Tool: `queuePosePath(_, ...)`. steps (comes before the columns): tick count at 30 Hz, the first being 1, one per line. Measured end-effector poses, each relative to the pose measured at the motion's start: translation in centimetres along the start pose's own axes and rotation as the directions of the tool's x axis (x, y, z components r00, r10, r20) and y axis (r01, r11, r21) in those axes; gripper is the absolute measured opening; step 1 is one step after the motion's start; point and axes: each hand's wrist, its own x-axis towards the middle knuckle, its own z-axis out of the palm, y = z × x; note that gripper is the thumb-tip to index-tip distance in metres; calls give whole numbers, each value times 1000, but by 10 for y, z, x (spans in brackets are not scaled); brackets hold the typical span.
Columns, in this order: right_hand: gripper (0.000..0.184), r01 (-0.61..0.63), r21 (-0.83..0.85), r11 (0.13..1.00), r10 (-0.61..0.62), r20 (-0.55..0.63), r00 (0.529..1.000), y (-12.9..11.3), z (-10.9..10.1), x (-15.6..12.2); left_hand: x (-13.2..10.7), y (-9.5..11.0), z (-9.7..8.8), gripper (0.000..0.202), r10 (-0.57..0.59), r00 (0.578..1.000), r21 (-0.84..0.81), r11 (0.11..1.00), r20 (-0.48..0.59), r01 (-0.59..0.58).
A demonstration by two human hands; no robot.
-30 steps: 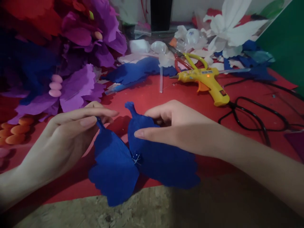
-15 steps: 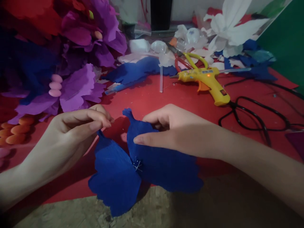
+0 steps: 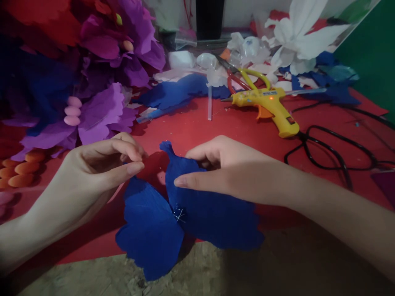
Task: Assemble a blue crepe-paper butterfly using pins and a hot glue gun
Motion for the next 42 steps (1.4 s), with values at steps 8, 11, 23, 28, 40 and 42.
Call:
queuePosePath(8, 15, -31, -28, 999, 30, -27, 999, -1, 0, -1, 1, -1, -1, 16, 32, 998, 97, 995, -45, -27)
queuePosePath(11, 14, -26, -31, 999, 25, -29, 999, -2, 0, -1, 1, -3, -3, 15, 35, 998, 119, 992, -59, -28)
queuePosePath(23, 16, 22, -34, 999, -22, -9, 1000, 2, -1, 1, 2, -8, -3, 18, 33, 997, 86, 996, -68, -27)
queuePosePath(28, 18, -6, -70, 998, 3, -40, 999, -1, 0, -2, 1, -5, -3, 15, 4, 998, 97, 995, -58, 2)
queuePosePath(40, 17, -20, -56, 998, 19, -23, 1000, -3, 0, -1, 1, -1, -5, 30, 15, 1000, 126, 992, 13, -16)
queuePosePath(42, 19, -23, -60, 998, 22, -21, 1000, -3, 0, -1, 1, -1, -5, 34, 18, 999, 132, 991, 29, -22)
